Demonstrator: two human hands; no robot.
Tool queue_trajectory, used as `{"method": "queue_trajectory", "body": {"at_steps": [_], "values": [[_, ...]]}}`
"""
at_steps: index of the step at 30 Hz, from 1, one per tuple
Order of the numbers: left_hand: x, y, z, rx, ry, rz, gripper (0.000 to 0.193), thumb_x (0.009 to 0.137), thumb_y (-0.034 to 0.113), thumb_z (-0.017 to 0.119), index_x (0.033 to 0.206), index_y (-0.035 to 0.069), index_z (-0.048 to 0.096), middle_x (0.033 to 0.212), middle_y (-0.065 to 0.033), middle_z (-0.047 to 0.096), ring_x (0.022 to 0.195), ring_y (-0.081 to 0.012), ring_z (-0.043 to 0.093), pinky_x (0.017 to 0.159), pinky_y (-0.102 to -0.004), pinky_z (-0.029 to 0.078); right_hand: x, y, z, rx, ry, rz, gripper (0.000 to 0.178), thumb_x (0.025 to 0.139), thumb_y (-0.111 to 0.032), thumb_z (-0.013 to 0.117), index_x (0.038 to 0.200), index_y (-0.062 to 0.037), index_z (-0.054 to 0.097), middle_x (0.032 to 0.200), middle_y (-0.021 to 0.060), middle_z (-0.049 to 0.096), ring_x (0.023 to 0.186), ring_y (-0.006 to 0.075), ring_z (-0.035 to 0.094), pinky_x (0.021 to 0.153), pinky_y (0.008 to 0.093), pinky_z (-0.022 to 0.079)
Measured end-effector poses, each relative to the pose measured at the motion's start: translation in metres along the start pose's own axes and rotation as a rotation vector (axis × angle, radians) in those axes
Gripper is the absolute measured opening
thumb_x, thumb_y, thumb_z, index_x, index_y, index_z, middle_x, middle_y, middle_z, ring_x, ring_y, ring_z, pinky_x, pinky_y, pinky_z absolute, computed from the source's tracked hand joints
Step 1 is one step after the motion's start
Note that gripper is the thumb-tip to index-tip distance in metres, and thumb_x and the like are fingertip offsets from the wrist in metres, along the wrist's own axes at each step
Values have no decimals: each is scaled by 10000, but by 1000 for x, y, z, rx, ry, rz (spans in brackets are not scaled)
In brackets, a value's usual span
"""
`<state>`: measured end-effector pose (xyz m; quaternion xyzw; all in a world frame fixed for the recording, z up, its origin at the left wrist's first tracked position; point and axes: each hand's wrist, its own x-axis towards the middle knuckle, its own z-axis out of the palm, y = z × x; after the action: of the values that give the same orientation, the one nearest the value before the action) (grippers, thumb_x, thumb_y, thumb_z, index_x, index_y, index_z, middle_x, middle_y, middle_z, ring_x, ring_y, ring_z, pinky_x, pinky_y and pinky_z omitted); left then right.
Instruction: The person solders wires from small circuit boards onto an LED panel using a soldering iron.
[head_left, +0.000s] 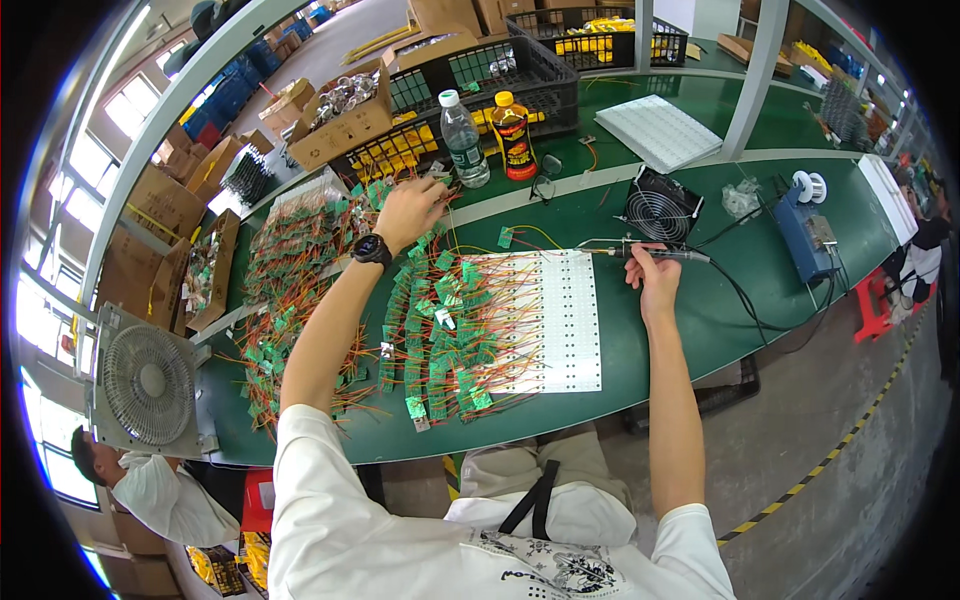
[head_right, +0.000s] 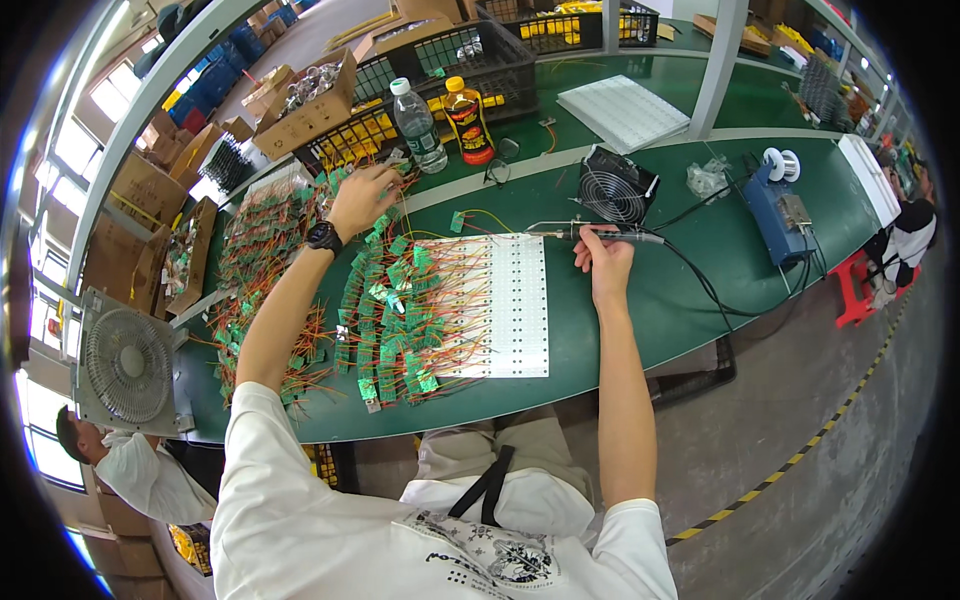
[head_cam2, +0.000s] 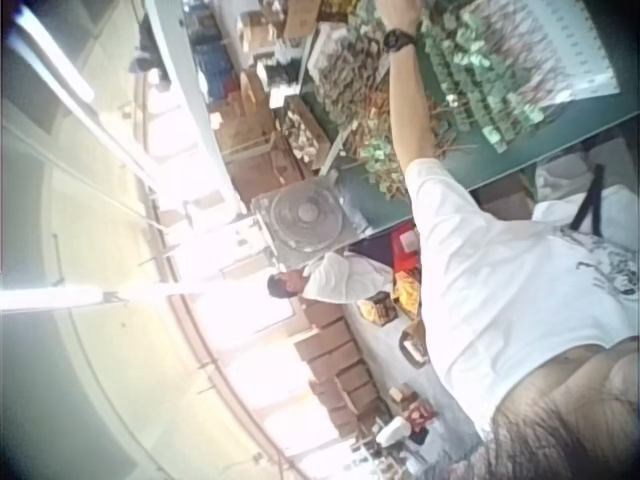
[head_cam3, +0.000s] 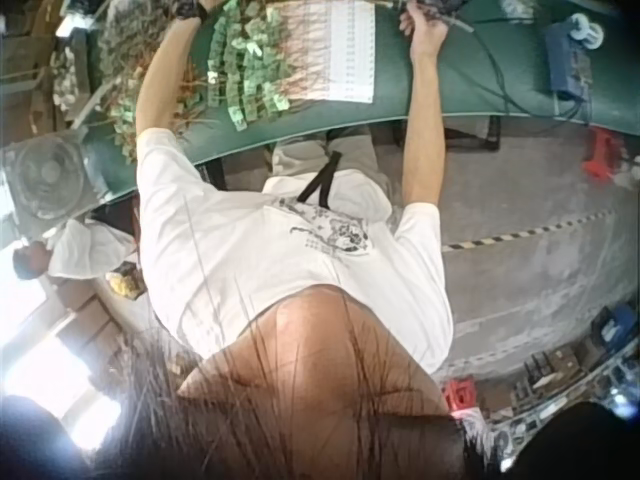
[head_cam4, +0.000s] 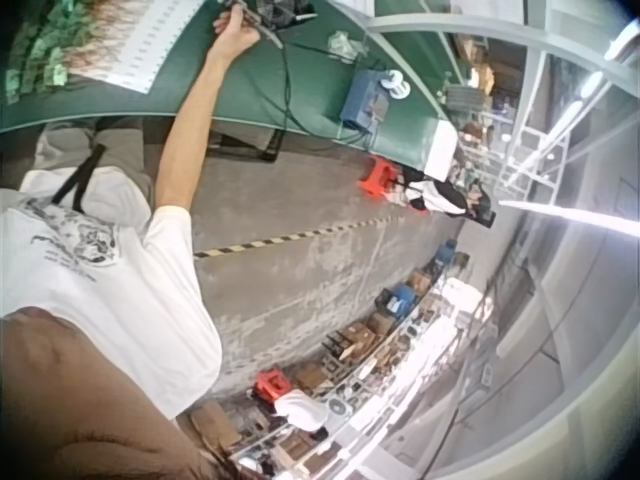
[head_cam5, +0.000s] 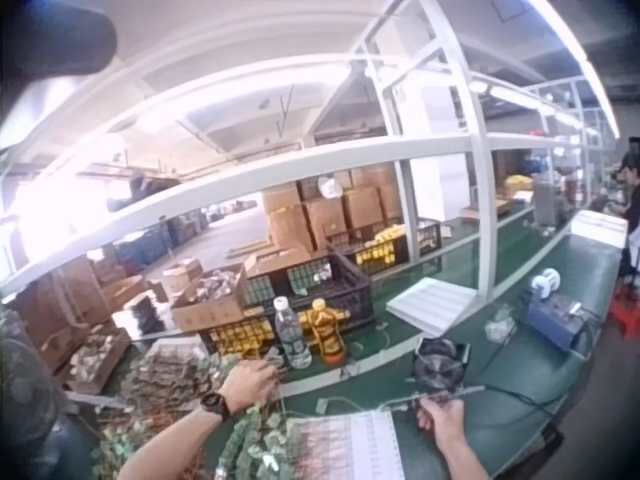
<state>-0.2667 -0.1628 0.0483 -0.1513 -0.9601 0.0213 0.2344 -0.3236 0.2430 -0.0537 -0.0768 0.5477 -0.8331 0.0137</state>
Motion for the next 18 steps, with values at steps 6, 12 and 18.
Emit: {"method": "queue_trajectory", "body": {"at_steps": [6,12,18], "values": [[-31,13,-42,96,-95,-231,177,795,226,657,858,64,623,829,-128,623,777,-353,607,705,-465,481,1,1,-1,9,8,7,147,863,-89,658,903,50,629,657,83,615,473,105,528,421,212,348],[-113,52,-63,67,-100,-399,203,796,200,664,932,49,649,946,-143,630,910,-354,595,787,-446,471,1,5,0,-23,-4,-9,162,863,-108,664,912,43,633,654,82,619,468,107,536,420,210,354],[-173,124,-83,52,58,-607,174,792,165,674,908,44,626,936,-96,617,911,-308,569,817,-403,453,-2,3,-1,-77,31,-63,173,871,-108,664,957,38,629,668,83,629,479,106,539,428,212,369]]}}
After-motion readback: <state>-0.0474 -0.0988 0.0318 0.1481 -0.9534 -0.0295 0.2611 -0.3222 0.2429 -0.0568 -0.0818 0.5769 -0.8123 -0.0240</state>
